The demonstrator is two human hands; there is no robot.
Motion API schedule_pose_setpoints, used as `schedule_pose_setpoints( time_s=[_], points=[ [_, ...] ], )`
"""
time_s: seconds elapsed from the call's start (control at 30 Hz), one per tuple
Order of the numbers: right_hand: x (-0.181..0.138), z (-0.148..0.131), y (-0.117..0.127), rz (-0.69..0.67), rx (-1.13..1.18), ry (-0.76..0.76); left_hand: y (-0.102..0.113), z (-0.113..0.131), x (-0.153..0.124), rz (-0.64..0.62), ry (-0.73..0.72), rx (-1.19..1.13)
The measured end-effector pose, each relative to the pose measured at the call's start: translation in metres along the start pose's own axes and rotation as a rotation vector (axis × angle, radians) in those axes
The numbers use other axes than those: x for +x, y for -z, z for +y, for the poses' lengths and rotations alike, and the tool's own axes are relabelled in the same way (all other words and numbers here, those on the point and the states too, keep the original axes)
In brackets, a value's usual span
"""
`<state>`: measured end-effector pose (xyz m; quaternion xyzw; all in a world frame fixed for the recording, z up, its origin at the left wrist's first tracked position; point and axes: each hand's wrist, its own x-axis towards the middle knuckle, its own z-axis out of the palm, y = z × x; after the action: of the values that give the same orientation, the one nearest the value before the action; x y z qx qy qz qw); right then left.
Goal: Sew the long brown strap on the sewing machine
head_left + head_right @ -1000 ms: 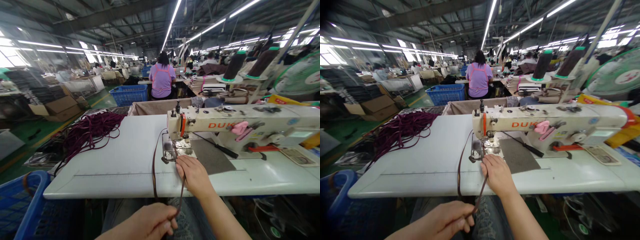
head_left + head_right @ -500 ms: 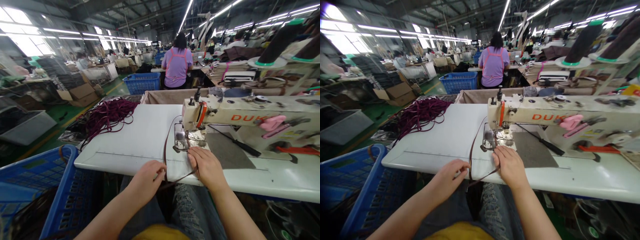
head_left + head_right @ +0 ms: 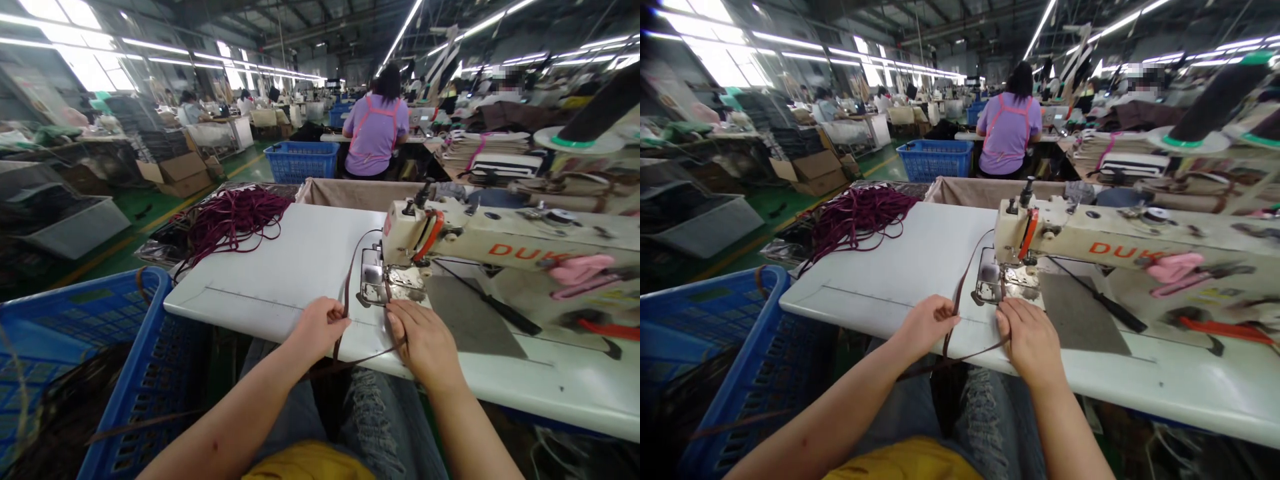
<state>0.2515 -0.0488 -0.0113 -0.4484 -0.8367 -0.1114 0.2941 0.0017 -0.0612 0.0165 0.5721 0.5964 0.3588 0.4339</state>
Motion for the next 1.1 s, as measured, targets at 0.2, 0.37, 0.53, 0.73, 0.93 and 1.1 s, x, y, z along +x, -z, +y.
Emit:
schedule_pose_setpoints(
  time_s=[0.2,0.37,0.53,0.73,0.93,1.1],
  points=[
    [0.002,-0.002,0.003,-0.008,-0.001,-0.017,0.007,0.000,-0.006,-0.142,0.081,-0.298],
    [0.001,-0.002,0.003,-0.017,0.009,-0.026,0.006,0.005,-0.011,-0.187,0.131,-0.495],
    [0.001,-0.003,0.003,-0.019,0.019,-0.044,0.004,0.006,-0.012,-0.209,0.133,-0.522],
    [0.002,-0.003,0.003,-0.022,0.025,-0.043,0.006,0.012,-0.016,-0.212,0.182,-0.514],
    [0.002,-0.003,0.003,-0.036,0.025,-0.049,0.005,0.017,-0.019,-0.206,0.186,-0.561],
    [0.001,-0.004,0.004,-0.040,0.031,-0.061,0.004,0.019,-0.019,-0.192,0.181,-0.532]
  ],
)
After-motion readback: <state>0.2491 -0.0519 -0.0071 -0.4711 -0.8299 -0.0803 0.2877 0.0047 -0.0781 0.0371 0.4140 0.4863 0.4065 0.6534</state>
